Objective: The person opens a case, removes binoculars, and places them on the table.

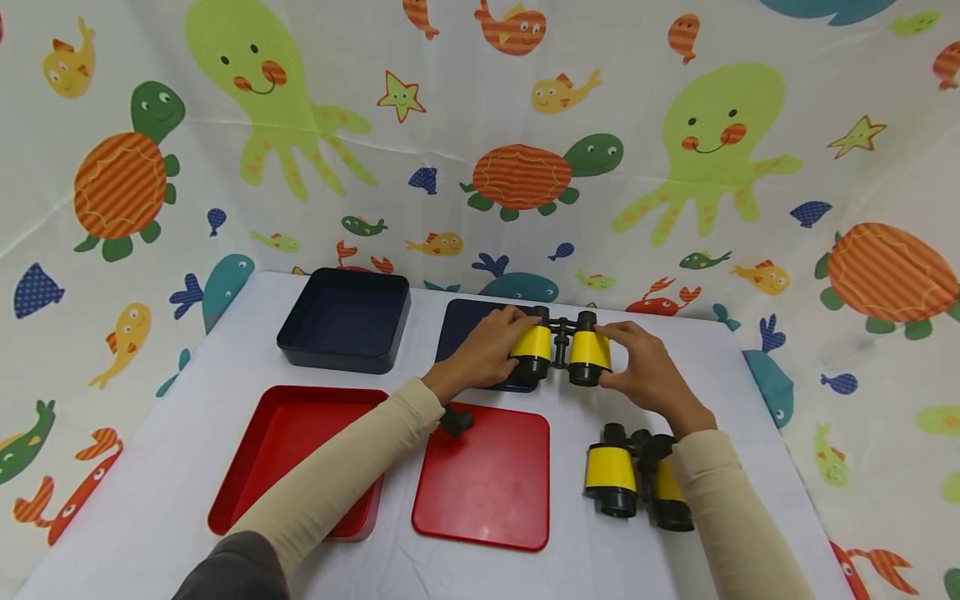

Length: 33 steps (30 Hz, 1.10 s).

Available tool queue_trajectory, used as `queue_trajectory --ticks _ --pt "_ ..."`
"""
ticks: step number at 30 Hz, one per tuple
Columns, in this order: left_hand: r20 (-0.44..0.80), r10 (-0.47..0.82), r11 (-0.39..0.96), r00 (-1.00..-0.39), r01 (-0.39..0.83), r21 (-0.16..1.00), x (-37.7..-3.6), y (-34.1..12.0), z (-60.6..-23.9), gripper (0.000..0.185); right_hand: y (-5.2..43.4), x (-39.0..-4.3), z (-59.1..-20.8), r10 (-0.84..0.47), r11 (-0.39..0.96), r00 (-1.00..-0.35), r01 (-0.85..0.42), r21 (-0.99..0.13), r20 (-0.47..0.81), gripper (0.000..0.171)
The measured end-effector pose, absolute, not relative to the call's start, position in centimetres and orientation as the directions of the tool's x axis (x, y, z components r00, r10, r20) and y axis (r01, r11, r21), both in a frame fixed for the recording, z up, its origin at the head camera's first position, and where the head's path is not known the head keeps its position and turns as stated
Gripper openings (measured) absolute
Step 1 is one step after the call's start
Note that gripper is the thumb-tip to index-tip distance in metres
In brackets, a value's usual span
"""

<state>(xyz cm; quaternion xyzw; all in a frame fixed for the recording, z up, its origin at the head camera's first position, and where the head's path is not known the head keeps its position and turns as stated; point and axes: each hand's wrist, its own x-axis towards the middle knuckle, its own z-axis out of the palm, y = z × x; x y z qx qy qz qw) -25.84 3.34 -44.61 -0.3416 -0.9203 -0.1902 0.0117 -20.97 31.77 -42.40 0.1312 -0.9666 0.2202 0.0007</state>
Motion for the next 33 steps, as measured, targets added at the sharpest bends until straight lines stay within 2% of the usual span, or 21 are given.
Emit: queue_trajectory --ticks 33 --pt "0.124 0.654 0.703 -0.746 0.66 0.266 -26.1 9.4 -45.3 0.074 36.6 -20.9 -42.5 -0.149 0.89 -0.988 -0.117 -0.441 -0.039 0.084"
